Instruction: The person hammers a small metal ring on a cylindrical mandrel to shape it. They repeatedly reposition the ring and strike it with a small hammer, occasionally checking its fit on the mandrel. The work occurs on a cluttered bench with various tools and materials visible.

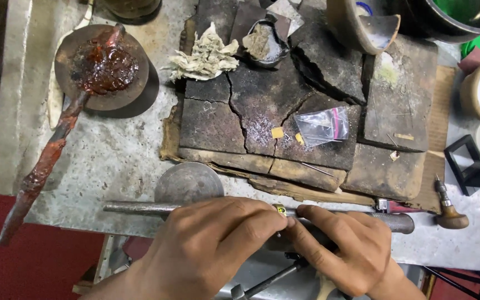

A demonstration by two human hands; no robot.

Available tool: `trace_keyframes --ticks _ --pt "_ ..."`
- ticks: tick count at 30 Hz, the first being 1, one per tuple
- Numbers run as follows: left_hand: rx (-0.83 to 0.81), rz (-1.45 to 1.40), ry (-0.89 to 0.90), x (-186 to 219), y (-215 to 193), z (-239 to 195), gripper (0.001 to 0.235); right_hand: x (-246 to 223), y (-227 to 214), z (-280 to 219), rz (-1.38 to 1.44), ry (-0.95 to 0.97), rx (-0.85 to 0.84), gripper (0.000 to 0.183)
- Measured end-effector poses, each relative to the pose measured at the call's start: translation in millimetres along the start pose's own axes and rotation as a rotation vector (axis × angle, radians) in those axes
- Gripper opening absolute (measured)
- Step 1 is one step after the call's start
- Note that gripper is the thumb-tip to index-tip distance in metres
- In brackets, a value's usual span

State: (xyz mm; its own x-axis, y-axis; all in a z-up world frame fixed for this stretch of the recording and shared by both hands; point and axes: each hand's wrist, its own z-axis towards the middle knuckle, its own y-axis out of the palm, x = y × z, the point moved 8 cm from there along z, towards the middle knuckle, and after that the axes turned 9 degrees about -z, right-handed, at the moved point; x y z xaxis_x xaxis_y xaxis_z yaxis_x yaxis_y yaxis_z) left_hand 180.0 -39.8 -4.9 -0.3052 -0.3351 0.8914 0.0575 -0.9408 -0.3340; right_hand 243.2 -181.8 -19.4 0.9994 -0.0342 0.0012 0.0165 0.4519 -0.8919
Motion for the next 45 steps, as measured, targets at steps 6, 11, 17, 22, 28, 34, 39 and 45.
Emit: trace_keyframes --ticks 6,11,17,22,28,34,39,45 --pt "0.045 0.155 0.126 1.4 3.7 0.5 0.018 1.0 2.4 -3.6 0.036 -0.008 -0.02 0.017" --pt "0.067 0.257 0.149 -1.9 10.6 -2.6 0.009 2.0 6.0 -10.2 0.03 0.019 -0.057 0.022" --pt "0.078 0.275 0.152 -2.1 11.6 -2.6 0.011 3.5 7.6 -11.6 0.032 0.034 -0.087 0.021" --pt "0.076 0.286 0.151 -4.0 12.9 -4.5 0.011 5.5 10.5 -13.5 0.037 0.068 -0.125 0.021" --pt "0.078 0.288 0.174 -0.7 11.0 -3.1 0.012 4.2 10.8 -13.2 0.031 0.043 -0.159 0.024" --pt "0.063 0.228 0.138 3.5 7.3 0.9 0.015 4.0 6.6 -9.1 0.037 0.041 -0.129 0.021" --pt "0.068 0.298 0.193 14.9 10.3 3.3 0.016 -0.3 -1.4 -14.2 0.001 0.014 -0.023 0.018" --pt "-0.009 0.359 0.226 15.3 19.7 3.9 0.009 9.4 -8.4 -52.6 -0.108 0.147 -0.024 0.02"
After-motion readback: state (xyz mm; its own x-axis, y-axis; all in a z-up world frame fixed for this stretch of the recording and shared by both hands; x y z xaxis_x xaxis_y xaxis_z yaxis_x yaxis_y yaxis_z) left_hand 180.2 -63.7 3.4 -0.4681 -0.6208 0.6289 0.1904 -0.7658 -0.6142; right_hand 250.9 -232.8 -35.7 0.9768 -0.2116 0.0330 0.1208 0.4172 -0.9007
